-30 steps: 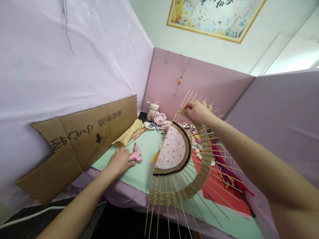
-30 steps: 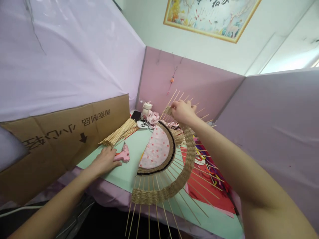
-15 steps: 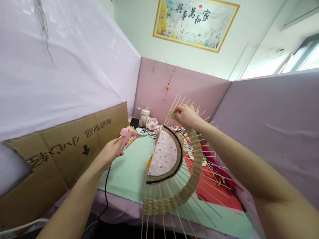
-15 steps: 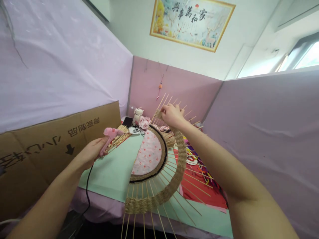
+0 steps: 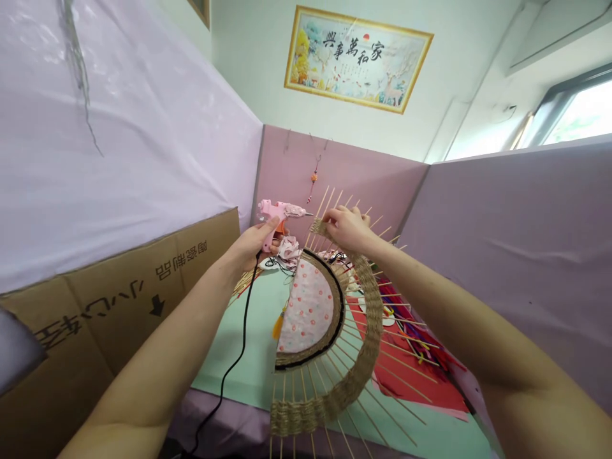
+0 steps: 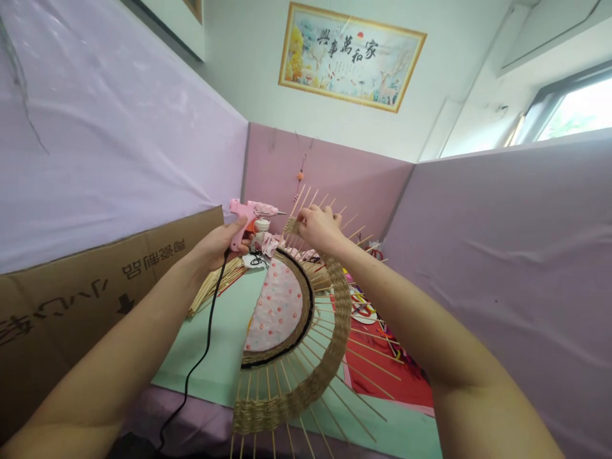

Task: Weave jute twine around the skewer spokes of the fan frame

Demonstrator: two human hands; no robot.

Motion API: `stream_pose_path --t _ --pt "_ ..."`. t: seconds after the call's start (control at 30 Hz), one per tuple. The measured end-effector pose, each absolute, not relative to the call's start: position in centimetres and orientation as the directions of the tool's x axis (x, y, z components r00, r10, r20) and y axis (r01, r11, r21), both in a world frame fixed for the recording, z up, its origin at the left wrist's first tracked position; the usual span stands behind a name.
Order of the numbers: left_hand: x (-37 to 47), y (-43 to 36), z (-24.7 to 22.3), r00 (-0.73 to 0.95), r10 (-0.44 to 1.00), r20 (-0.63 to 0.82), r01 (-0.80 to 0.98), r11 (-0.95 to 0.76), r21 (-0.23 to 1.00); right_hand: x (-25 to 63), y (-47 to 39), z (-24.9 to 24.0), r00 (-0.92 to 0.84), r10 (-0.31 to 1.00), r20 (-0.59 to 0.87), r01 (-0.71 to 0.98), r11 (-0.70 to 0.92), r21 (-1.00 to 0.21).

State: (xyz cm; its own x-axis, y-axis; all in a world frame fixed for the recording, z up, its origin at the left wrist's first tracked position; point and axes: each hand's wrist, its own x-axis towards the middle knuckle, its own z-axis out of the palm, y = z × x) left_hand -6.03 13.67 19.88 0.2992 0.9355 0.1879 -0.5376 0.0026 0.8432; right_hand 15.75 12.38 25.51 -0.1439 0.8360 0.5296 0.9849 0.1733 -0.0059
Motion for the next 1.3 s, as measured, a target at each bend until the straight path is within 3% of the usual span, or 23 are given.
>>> stream_pose_path --t 0.7,1.3 --pt "-5.5 14.8 20.0 0.304 0.946 0.115 -0.476 0.046 0.878 15.4 11.9 25.6 -0.166 0.837 0.522 0.983 0.185 0.016" --pt "-5.8 14.9 19.7 0.32 0.938 0.134 -0.481 0.039 0.876 15.3 11.8 25.6 -0.161 0.84 0.519 0.984 0.18 0.014"
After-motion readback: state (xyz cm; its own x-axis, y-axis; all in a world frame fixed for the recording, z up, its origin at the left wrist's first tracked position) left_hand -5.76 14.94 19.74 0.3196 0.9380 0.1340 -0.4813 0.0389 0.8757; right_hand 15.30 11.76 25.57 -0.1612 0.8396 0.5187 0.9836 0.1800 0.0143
